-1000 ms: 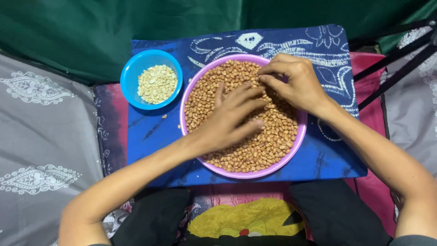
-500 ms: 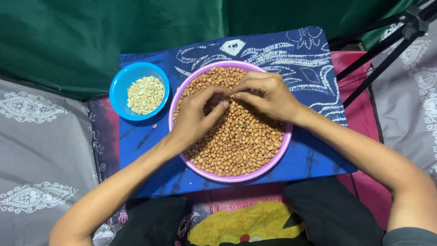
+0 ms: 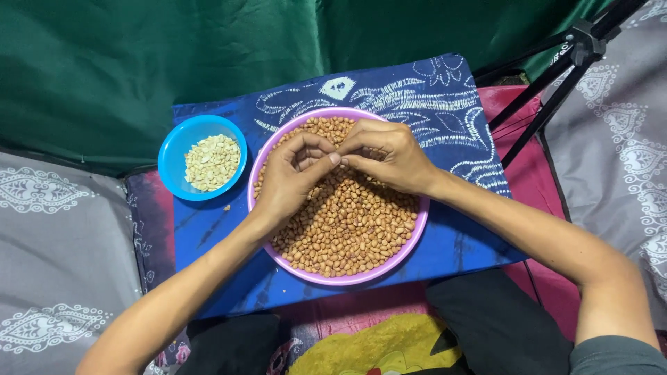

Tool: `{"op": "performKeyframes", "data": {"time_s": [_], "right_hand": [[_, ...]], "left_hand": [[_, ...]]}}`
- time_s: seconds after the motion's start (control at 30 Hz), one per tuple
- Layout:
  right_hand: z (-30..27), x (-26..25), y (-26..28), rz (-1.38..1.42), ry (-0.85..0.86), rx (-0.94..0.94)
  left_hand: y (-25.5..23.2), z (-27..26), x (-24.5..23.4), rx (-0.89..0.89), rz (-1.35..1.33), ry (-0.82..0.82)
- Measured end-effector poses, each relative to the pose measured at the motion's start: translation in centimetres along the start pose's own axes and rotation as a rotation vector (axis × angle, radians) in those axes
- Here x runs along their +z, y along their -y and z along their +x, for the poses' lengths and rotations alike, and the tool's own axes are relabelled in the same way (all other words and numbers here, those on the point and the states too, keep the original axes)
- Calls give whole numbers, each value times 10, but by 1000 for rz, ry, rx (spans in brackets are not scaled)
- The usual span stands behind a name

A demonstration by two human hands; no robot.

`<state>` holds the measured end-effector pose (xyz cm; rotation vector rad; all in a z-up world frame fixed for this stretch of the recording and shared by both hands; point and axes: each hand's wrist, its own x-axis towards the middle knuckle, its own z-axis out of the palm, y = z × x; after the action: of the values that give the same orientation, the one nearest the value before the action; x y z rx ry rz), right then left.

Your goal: A person is manually sorting peanuts, picking out specific nuts from a large pink bowl and placing them into a smaller blue bowl.

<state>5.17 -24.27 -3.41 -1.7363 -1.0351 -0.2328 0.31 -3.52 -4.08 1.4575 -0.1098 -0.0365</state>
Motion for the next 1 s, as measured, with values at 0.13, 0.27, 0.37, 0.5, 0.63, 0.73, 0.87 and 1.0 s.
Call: {"op": "performKeyframes", "data": {"time_s": [0.13,0.27,0.37,0.5,0.63,0.73,0.87,1.0], "right_hand": [[-1,1,3,28,-17,1],[-1,4,5,8,-20,2],[3,2,6,1,-2,-2],[-1,4,0,-13,24,6],[-2,5,-3,-33,41,7],[-3,6,-8,-38,46,2],[-3,6,-6,-70,58,-36],[-6,4,-9,-91,46,-58]], "left_hand": [[1,-1,-2,2,10,12],[-1,1,-7,-11,11,36],[0,6,-11,10,40,57],[4,2,-16,-43,80,75],[0,0,-19,-36,118,75],[-1,0,-20,-12,187,82],[-5,-1,-26,10,295,80],[-19,-3,-38,62,454,68]]}}
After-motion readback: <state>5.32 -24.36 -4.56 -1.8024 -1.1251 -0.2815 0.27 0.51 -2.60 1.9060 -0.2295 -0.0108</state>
